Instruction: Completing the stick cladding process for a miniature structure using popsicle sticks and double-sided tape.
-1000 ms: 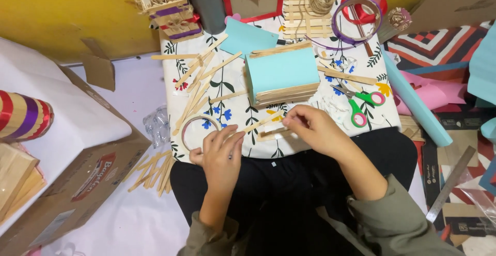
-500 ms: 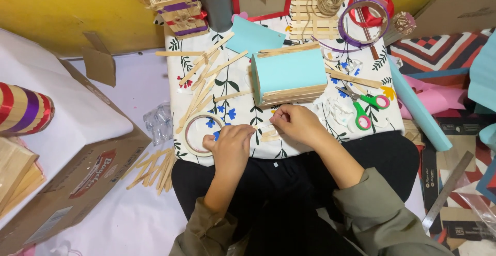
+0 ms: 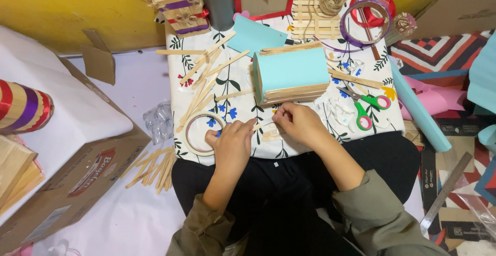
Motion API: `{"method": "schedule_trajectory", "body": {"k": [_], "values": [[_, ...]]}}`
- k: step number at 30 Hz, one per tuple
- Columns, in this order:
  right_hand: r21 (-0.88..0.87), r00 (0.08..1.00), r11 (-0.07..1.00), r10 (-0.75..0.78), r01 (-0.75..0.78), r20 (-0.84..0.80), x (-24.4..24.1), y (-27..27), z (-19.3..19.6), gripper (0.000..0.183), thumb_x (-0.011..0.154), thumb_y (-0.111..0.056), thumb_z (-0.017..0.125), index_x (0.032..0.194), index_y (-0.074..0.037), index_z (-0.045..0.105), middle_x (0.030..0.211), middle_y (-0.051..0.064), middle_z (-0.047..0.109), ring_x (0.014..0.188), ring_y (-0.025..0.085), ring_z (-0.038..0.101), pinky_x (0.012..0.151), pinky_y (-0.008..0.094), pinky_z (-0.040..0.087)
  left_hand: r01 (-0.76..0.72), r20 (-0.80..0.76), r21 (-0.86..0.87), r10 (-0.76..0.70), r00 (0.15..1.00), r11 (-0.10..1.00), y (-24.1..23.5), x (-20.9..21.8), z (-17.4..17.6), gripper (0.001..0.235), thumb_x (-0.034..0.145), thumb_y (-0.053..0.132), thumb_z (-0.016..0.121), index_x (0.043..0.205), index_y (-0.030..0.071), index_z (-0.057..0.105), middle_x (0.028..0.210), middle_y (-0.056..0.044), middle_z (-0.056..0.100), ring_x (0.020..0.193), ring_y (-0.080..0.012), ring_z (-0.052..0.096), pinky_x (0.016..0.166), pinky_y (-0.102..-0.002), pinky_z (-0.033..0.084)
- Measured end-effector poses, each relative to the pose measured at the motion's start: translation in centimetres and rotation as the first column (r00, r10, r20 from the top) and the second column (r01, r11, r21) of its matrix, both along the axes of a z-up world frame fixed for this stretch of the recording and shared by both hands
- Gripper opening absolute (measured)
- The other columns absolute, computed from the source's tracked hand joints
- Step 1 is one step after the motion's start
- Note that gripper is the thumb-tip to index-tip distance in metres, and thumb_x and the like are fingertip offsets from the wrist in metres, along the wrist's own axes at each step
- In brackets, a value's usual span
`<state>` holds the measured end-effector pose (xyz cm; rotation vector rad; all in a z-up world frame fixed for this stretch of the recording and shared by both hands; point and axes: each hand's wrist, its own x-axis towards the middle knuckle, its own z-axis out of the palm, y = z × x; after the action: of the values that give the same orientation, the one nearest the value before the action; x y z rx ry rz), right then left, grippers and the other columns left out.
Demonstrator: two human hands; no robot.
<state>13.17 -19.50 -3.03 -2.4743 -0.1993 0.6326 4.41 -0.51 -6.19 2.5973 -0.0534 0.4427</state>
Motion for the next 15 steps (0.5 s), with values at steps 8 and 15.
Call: {"method": "schedule_trajectory", "body": {"k": [8,15], "values": [[-0.038,0.998,0.997,0.060,-0.061,-0.017,0.0,0.6,1.1,0.015,0.091,-0.030,0.066,0.092,-0.018,0.075,0.077,0.009,0.073,0.085,0.035,0.071,0.079,0.044,0.054,-0.017,-0.037,-0.029,0.016,0.999,0.999,0.1,0.2,0.1,0.025,0.091,0.017,0.073,0.114,0.026,0.073,0.082,0.009,0.065,0.081,-0.0114,0.061,0.088,-0.050,0.022],[-0.094,0.999,0.995,0.044,-0.044,-0.001,0.1,0.9,-0.3,0.017,0.092,-0.031,0.064,0.093,-0.018,0.075,0.077,0.010,0.073,0.088,0.037,0.071,0.081,0.045,0.055,0.033,-0.053,-0.039,-0.035,0.998,0.999,0.2,-0.1,0.4,0.021,0.093,0.009,0.069,0.101,0.027,0.078,0.081,0.008,0.064,0.080,-0.0118,0.061,0.087,-0.049,0.024]]}}
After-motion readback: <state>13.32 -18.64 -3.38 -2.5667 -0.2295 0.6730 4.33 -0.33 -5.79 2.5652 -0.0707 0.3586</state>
